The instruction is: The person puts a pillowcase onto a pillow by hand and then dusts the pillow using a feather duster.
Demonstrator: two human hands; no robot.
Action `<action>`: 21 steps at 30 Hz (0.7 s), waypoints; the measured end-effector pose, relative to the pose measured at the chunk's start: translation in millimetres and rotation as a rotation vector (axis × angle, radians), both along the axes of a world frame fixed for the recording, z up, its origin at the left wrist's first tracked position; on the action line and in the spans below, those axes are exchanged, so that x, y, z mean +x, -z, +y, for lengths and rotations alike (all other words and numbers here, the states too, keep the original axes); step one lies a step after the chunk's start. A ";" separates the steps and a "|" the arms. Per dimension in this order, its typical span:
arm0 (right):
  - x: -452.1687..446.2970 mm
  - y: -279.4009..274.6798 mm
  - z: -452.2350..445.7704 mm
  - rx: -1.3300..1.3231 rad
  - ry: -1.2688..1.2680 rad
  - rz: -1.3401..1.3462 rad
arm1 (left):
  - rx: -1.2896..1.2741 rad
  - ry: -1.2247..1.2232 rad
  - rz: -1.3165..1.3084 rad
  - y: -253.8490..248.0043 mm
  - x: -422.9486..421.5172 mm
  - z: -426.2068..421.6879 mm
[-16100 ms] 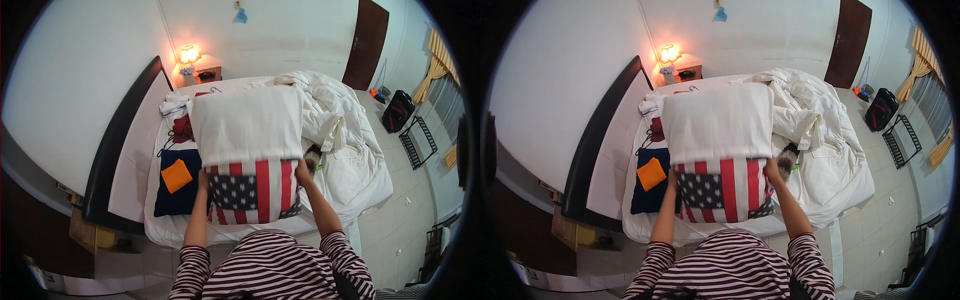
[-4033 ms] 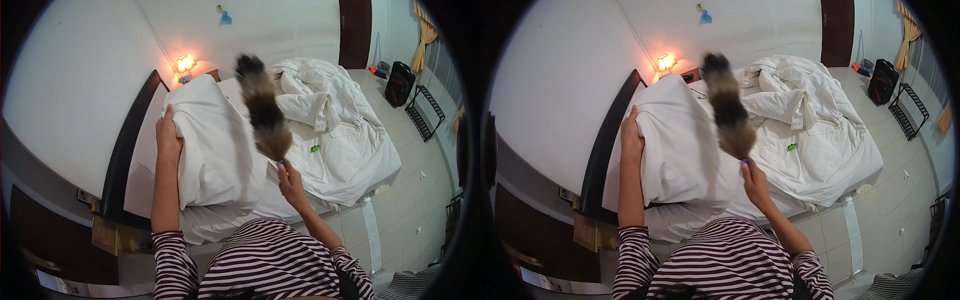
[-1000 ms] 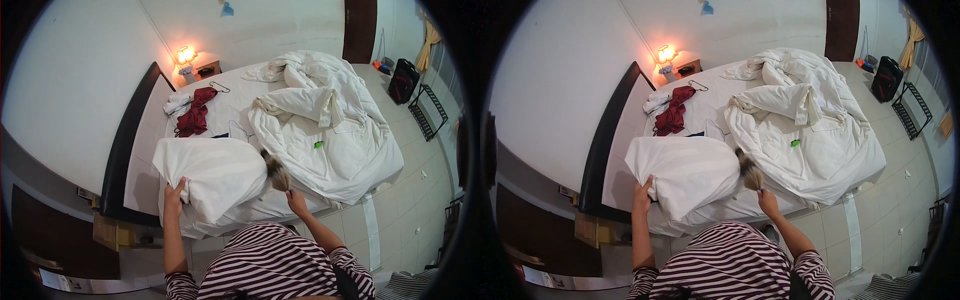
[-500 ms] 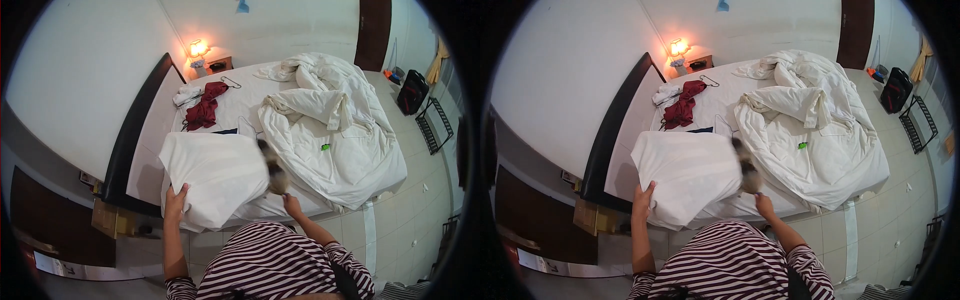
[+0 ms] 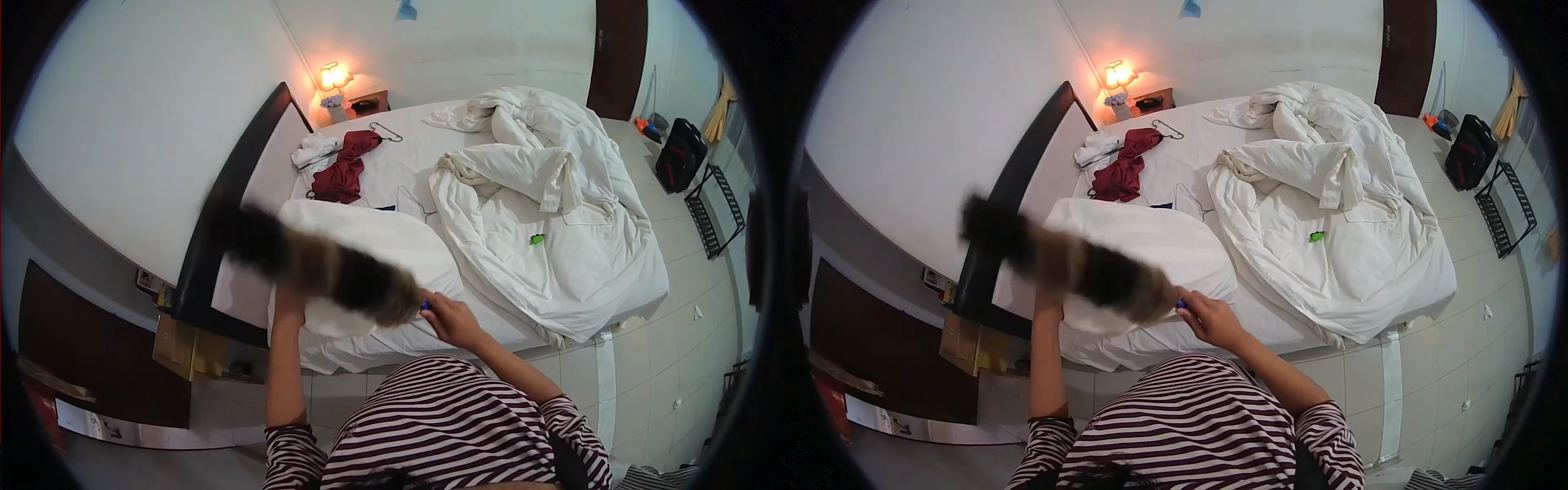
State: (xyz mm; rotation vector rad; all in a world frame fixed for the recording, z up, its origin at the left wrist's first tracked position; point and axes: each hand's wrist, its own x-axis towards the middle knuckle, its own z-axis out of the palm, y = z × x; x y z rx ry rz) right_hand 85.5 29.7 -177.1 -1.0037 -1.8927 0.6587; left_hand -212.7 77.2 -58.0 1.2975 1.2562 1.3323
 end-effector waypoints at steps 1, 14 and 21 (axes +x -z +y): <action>-1.9 13.4 -2.3 -0.041 0.001 -0.042 | 0.029 -0.037 -0.018 -2.3 2.8 3.6; 19.1 8.2 -17.5 -0.073 0.348 0.204 | 0.227 -0.135 -0.189 -18.1 46.2 60.5; 4.0 158.5 -14.0 -0.186 0.444 0.061 | 0.227 -0.383 -0.326 -82.9 76.0 79.5</action>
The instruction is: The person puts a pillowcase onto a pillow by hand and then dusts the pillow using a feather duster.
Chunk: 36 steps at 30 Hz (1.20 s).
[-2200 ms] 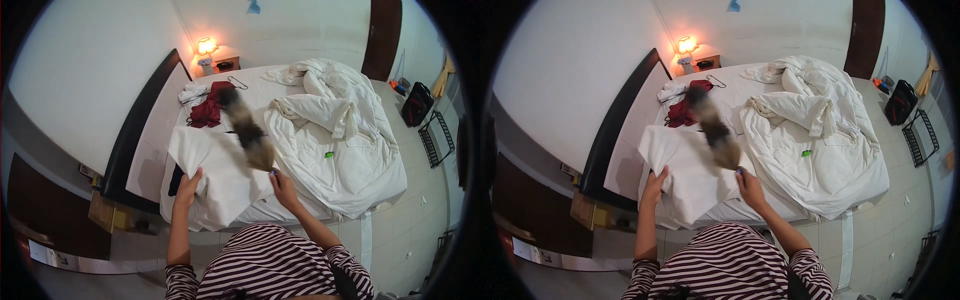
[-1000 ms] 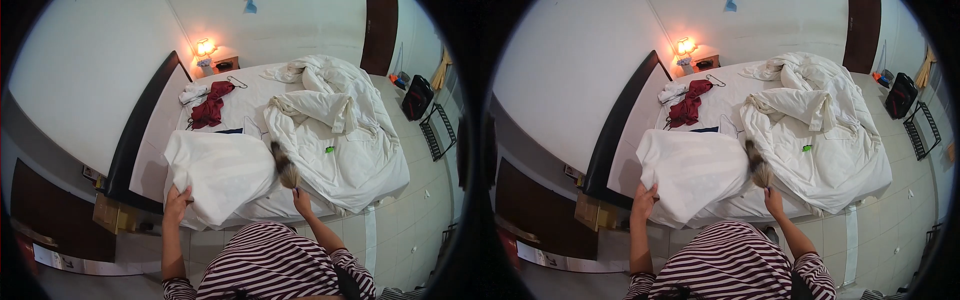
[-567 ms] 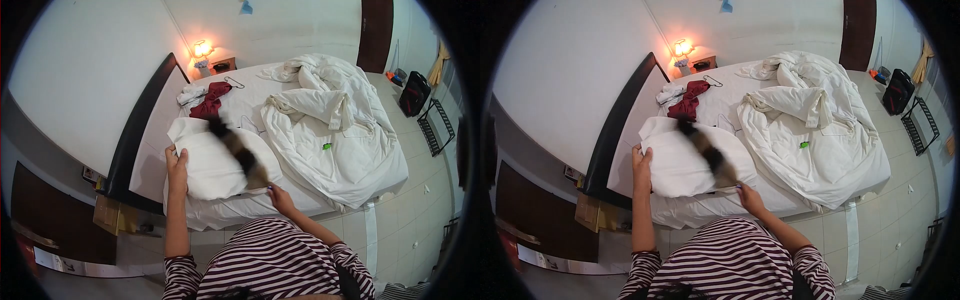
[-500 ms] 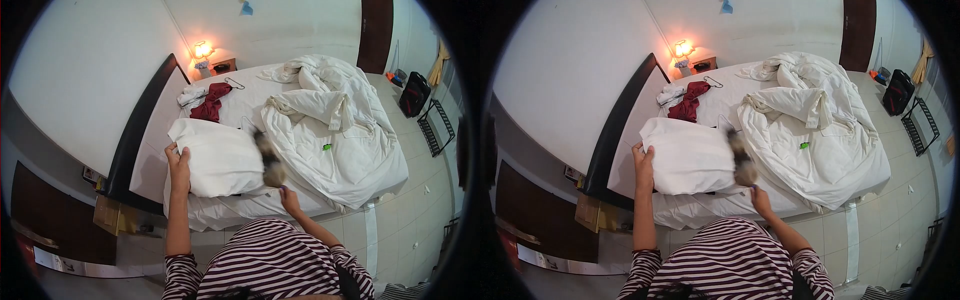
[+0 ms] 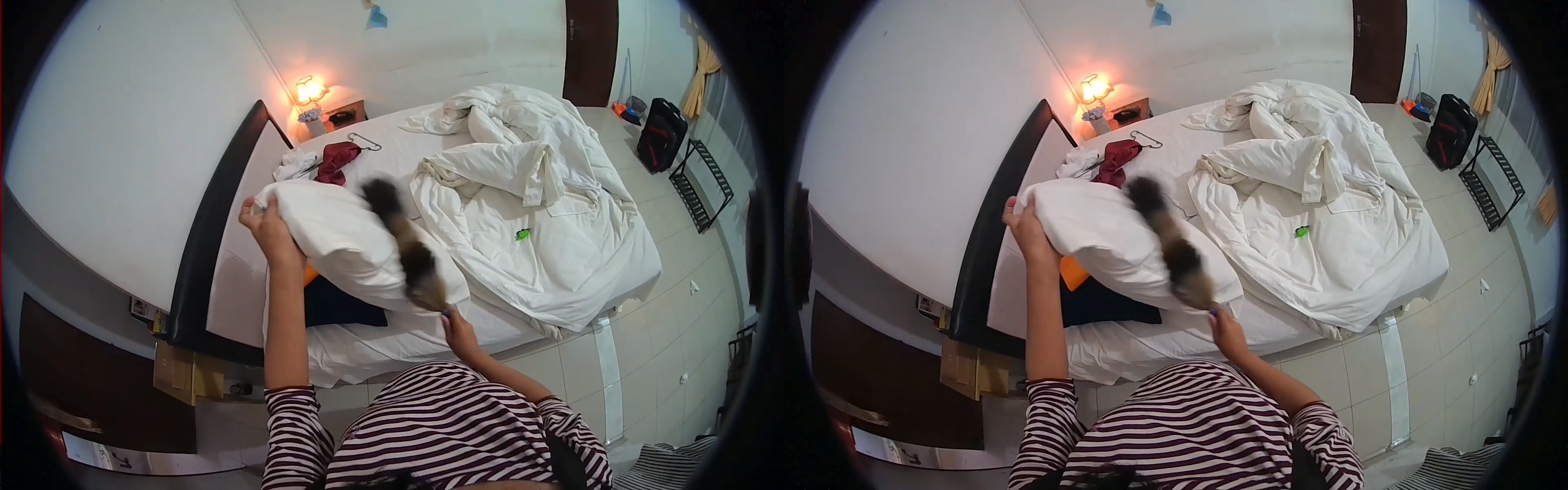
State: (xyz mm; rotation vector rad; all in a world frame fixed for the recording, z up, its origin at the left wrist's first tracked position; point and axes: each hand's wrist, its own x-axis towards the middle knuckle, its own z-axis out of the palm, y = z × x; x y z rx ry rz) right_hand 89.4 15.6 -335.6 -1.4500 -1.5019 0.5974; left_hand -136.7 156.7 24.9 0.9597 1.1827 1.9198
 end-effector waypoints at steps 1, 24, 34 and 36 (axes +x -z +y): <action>10.2 34.4 -8.2 -0.101 0.108 -0.024 | 0.003 -0.032 -0.020 -1.3 -5.0 3.1; 49.3 100.5 -39.3 -0.545 0.190 -0.100 | 0.026 -0.168 -0.067 24.7 -17.9 24.8; -46.7 -79.8 43.9 -0.012 -0.233 0.064 | 0.290 0.168 0.011 36.9 -7.1 50.4; -42.5 -18.7 30.2 -0.343 -0.169 0.032 | -0.006 -0.041 0.030 36.5 -8.4 59.8</action>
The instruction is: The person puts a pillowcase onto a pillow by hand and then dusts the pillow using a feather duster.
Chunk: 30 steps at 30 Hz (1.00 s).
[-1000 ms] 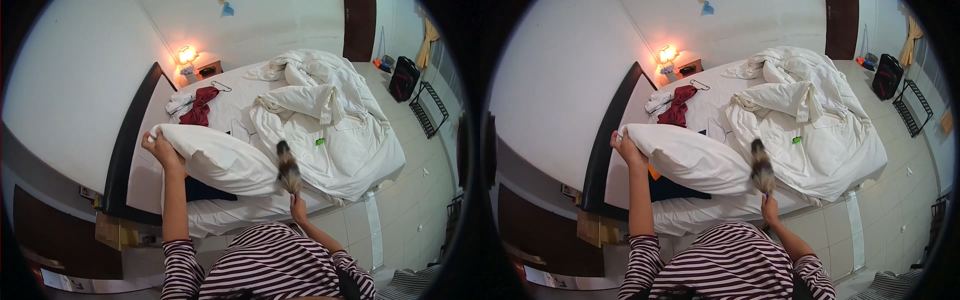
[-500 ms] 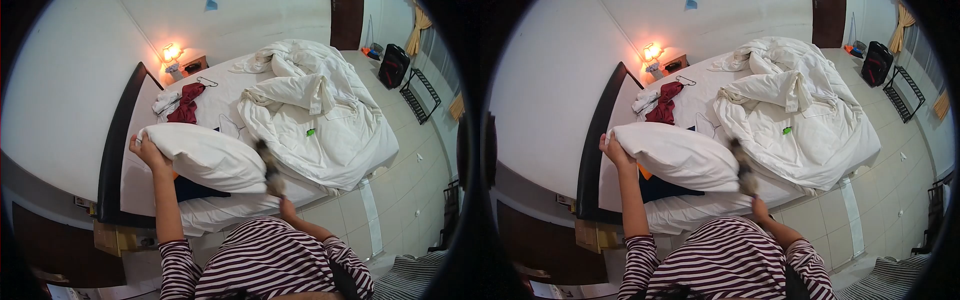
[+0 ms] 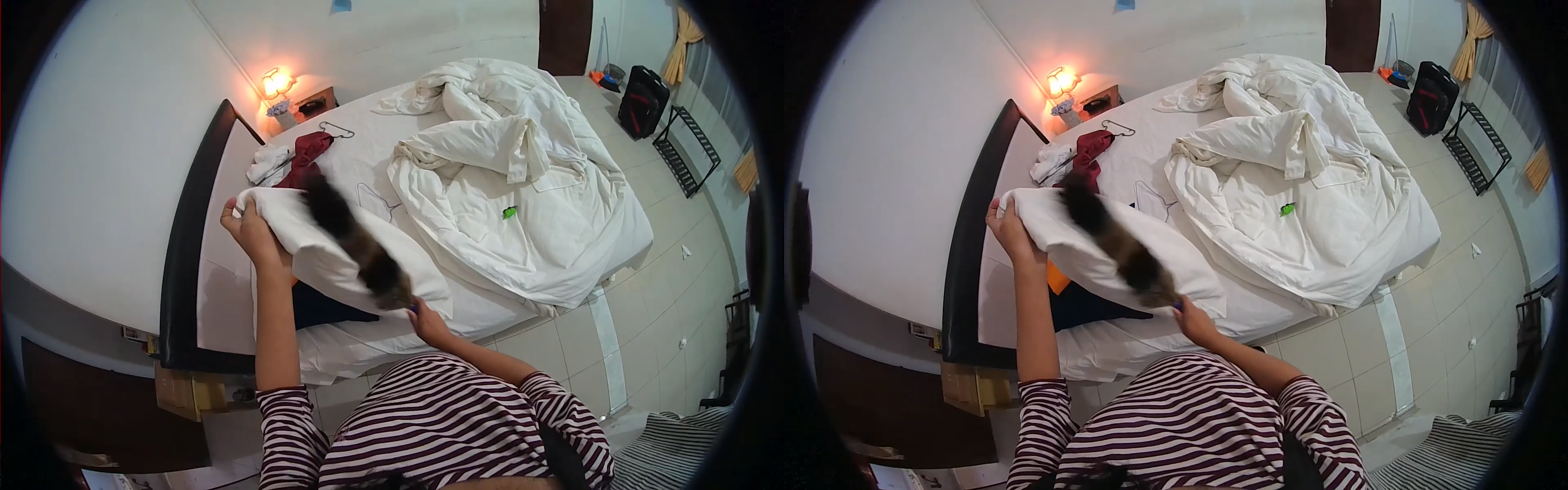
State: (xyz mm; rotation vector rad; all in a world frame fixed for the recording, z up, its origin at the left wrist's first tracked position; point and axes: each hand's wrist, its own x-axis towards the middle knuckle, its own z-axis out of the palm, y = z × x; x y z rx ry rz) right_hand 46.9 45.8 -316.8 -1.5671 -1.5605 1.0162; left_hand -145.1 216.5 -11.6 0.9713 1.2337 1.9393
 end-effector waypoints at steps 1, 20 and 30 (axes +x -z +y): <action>4.2 73.2 -12.2 0.016 0.065 -0.070 | -0.019 -0.003 -0.009 -3.9 2.3 -3.1; 39.8 69.2 43.5 0.259 0.295 0.223 | 0.003 0.561 0.367 -56.0 27.8 -7.4; -27.8 29.2 26.6 -0.028 0.115 1.060 | 0.235 0.958 0.597 -97.2 56.9 19.9</action>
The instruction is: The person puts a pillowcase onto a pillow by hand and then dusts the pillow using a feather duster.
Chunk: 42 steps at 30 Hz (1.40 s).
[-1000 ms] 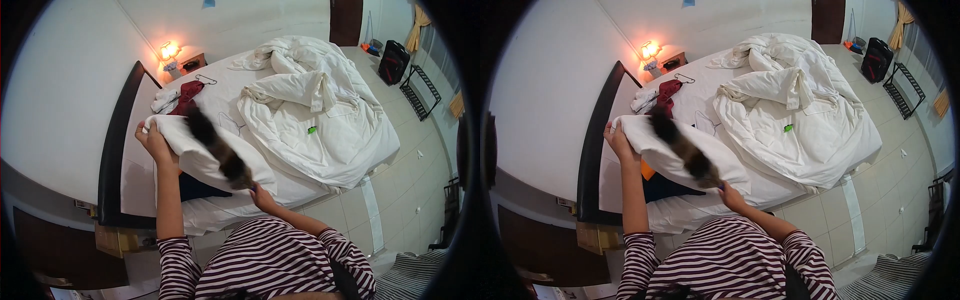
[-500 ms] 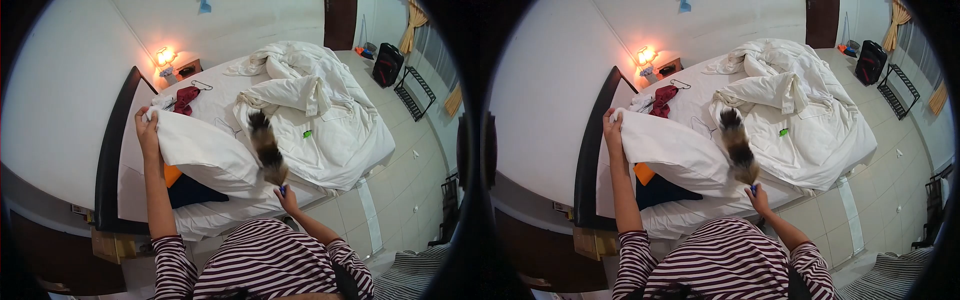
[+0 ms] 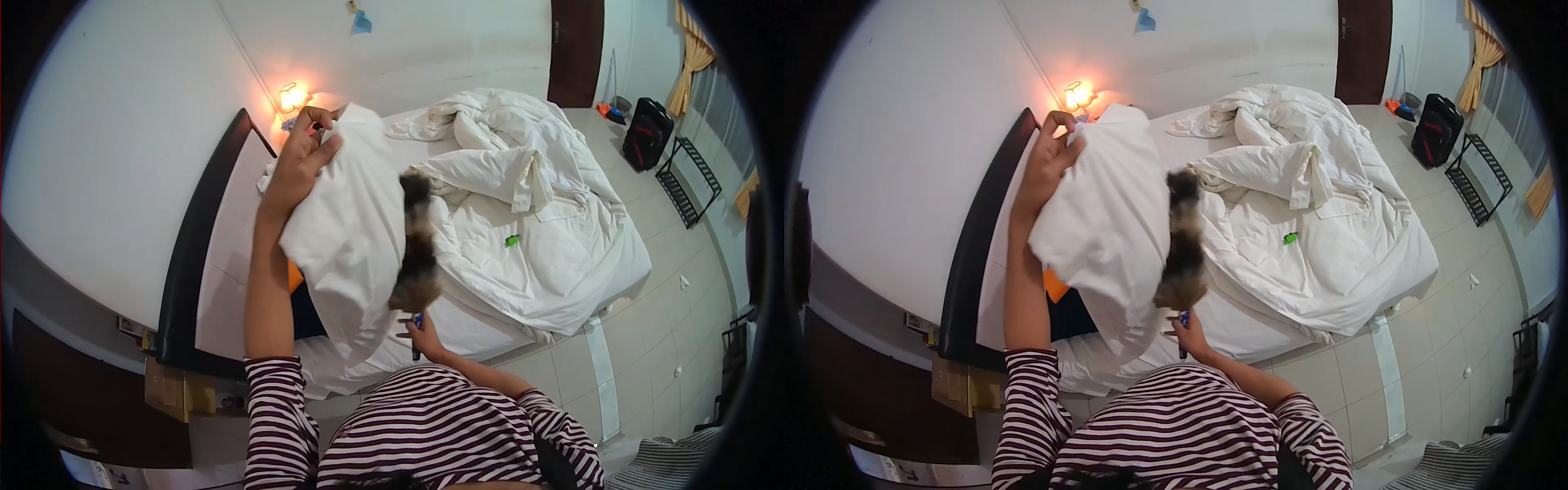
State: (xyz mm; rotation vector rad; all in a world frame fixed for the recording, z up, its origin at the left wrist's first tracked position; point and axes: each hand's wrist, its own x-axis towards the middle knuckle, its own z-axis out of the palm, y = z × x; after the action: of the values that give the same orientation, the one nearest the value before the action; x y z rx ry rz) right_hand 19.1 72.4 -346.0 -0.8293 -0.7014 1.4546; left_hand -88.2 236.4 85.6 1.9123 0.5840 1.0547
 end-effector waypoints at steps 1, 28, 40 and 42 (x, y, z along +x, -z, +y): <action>4.8 8.9 7.4 -0.019 0.060 -0.049 | -0.038 0.043 0.054 -21.3 -3.2 -26.2; 175.8 -157.7 88.7 0.087 -0.091 -0.256 | 0.183 -0.448 1.092 63.9 -90.9 -139.7; 197.5 -268.5 65.2 0.353 0.578 -0.084 | 1.047 -1.249 0.726 -25.4 -55.4 -28.3; 202.0 -294.7 34.5 0.413 0.521 0.003 | 1.108 -1.325 0.587 -31.3 -49.9 -17.6</action>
State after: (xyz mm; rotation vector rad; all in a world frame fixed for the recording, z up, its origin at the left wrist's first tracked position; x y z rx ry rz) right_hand 221.1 106.9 -51.3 -0.6236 -0.6884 0.8065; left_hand -138.1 218.8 117.0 2.8201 2.1303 1.8360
